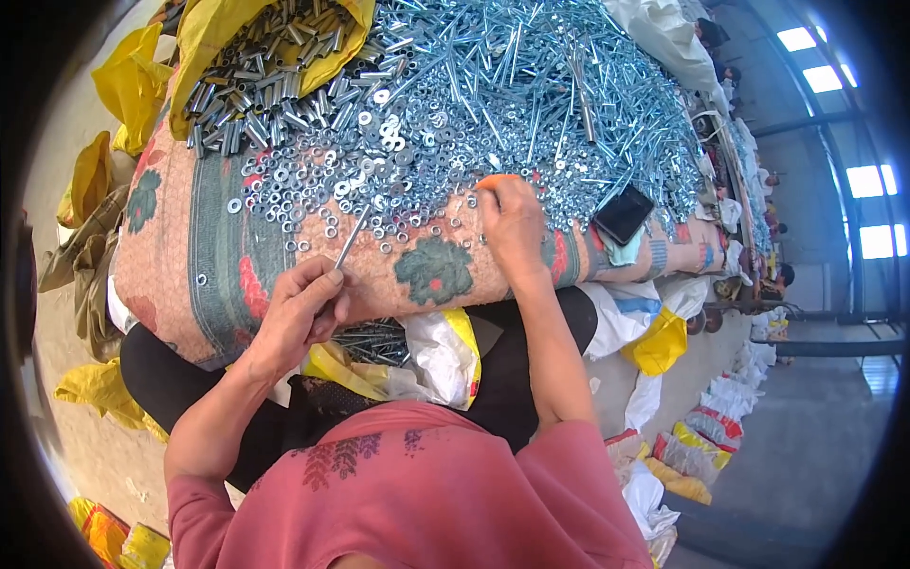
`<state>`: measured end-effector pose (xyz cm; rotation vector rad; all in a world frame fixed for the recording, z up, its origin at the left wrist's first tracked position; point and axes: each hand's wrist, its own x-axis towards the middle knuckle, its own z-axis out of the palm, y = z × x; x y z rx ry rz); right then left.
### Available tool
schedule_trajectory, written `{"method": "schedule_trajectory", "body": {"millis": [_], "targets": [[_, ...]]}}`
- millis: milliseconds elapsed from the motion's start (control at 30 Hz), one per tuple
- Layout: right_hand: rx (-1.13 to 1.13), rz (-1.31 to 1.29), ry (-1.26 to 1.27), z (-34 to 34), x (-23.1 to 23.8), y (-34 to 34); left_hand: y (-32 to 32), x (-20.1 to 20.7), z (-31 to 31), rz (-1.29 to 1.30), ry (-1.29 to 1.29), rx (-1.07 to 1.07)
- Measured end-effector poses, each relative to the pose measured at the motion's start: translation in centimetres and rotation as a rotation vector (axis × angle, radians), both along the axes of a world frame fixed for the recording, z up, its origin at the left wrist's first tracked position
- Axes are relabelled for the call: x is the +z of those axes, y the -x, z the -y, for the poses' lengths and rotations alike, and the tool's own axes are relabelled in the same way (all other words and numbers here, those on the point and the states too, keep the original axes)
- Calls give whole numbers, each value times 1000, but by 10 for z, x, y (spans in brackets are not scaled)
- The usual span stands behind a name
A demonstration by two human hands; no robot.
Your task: The person assembles sets of metal bolts and washers by hand, then places each set into a plastic bag.
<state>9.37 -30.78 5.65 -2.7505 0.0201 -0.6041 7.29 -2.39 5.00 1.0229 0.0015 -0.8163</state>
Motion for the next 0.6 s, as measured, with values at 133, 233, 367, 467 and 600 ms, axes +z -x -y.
{"method": "schedule_trajectory", "body": {"millis": [133, 233, 367, 467, 600], "targets": [[201, 8, 32, -7, -2, 10, 0, -4, 0, -2, -7, -4], [87, -47, -78, 0, 10, 17, 2, -6, 0, -1, -5, 0], [41, -17, -151, -3, 9, 9, 1, -4, -1, 2, -14, -15], [72, -12, -155, -11, 4, -4, 1, -4, 0, -3, -15, -16], [117, 27, -21, -18, -4, -22, -1, -3, -1, 13, -36, -29]]}}
